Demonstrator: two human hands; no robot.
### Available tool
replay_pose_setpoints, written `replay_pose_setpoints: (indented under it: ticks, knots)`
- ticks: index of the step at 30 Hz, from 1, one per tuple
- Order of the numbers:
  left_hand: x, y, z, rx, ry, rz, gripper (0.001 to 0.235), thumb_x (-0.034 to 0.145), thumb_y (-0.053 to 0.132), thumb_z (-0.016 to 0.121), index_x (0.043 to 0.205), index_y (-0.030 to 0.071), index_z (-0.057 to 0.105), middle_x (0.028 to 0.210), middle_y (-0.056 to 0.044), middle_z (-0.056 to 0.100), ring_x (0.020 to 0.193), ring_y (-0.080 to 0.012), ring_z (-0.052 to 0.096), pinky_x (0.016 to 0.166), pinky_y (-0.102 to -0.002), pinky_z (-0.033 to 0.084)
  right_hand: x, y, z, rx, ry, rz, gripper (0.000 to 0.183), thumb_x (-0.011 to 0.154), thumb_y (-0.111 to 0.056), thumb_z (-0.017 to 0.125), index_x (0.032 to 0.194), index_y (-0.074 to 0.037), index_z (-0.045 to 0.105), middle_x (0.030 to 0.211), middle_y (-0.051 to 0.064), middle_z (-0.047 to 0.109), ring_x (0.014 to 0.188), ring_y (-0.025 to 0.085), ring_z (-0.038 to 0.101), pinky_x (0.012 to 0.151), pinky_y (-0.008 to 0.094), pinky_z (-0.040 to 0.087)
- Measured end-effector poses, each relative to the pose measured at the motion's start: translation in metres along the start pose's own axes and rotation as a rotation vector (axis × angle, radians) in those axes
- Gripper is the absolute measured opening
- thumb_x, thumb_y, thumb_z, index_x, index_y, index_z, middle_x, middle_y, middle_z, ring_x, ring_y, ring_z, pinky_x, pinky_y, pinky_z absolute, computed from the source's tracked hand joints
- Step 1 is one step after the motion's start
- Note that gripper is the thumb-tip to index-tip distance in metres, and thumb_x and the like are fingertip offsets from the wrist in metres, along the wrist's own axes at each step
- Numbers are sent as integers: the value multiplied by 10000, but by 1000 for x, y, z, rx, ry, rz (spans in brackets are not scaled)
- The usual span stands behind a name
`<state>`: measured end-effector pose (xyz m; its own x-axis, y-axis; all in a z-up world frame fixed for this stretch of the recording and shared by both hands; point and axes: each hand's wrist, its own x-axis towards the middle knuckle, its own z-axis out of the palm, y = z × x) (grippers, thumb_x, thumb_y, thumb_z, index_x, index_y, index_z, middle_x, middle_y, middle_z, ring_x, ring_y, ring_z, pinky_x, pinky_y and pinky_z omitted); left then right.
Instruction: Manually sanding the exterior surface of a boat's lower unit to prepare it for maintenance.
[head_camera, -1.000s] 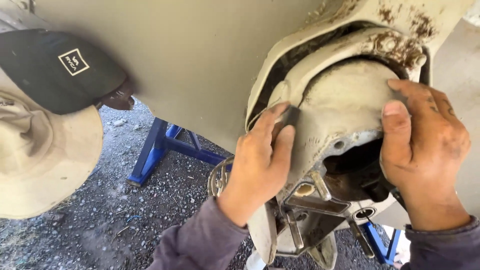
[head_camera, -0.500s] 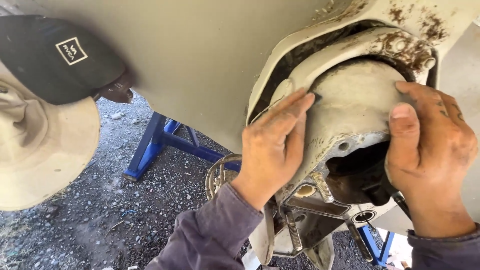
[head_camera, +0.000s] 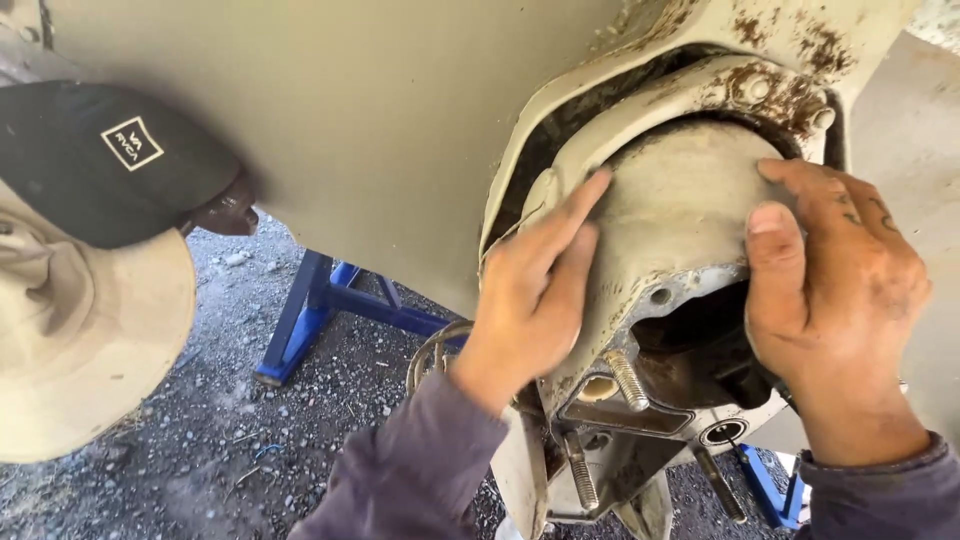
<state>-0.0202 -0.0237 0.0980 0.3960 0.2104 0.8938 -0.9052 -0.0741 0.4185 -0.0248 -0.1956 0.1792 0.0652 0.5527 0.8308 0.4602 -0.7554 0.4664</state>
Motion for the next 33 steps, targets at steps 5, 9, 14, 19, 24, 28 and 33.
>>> replay_pose_setpoints:
  ticks: [5, 9, 14, 19, 24, 28, 33]
  knots:
    - [-14, 5, -1, -72, -11, 2, 377, 937, 53, 326, 1305, -17, 278, 1378, -205, 319, 1330, -319, 310, 1123, -375, 274, -9, 4, 1, 11, 9, -61, 554, 1103, -263, 271, 1115, 141, 650, 961, 246, 646, 911, 429, 623, 687, 432, 468]
    - [-24, 8, 1, -135, 22, -55, 369, 932, 5, 341, 1301, 7, 328, 956, -133, 514, 397, -40, 390, 310, -158, 351, -1, 0, 1, -16, 9, -22, 596, 1065, -307, 232, 1095, 121, 645, 943, 245, 651, 819, 371, 630, 559, 377, 439]
    - [-24, 12, 1, -95, 38, -115, 382, 926, 69, 345, 1306, 94, 321, 1313, -192, 470, 366, -16, 305, 275, -160, 267, -6, -4, -5, 93, -50, -55, 445, 1117, -155, 331, 1079, 195, 603, 1109, 313, 619, 1007, 469, 562, 865, 500, 424]
    - [-41, 45, -4, -132, 10, -359, 402, 896, 45, 326, 1293, 5, 366, 799, -135, 624, 321, -26, 273, 245, -160, 243, -4, -3, -2, 24, 11, -36, 438, 1095, -187, 345, 1142, 130, 643, 1062, 250, 645, 965, 416, 598, 737, 438, 453]
    - [-32, 41, -18, -278, 28, -451, 422, 889, 104, 332, 1308, 55, 355, 997, -108, 413, 371, -28, 277, 300, -180, 261, -1, -18, -15, 97, -62, -87, 424, 1124, -134, 333, 1109, 199, 594, 1128, 323, 600, 1033, 460, 542, 941, 478, 404]
    - [-58, 61, -10, -218, 27, -369, 416, 899, 72, 346, 1303, -23, 372, 642, -36, 422, 435, -80, 291, 356, -238, 285, -3, -7, -7, 117, -8, -99, 422, 1099, -134, 354, 1113, 219, 586, 1118, 340, 601, 999, 476, 549, 902, 494, 424]
    - [-33, 37, -14, -245, -2, -334, 434, 896, 51, 303, 1324, -18, 280, 966, -139, 407, 352, -20, 314, 271, -158, 294, -1, -20, -16, 111, -62, -91, 384, 1113, -104, 357, 1085, 201, 588, 1136, 323, 603, 1031, 458, 549, 943, 482, 409]
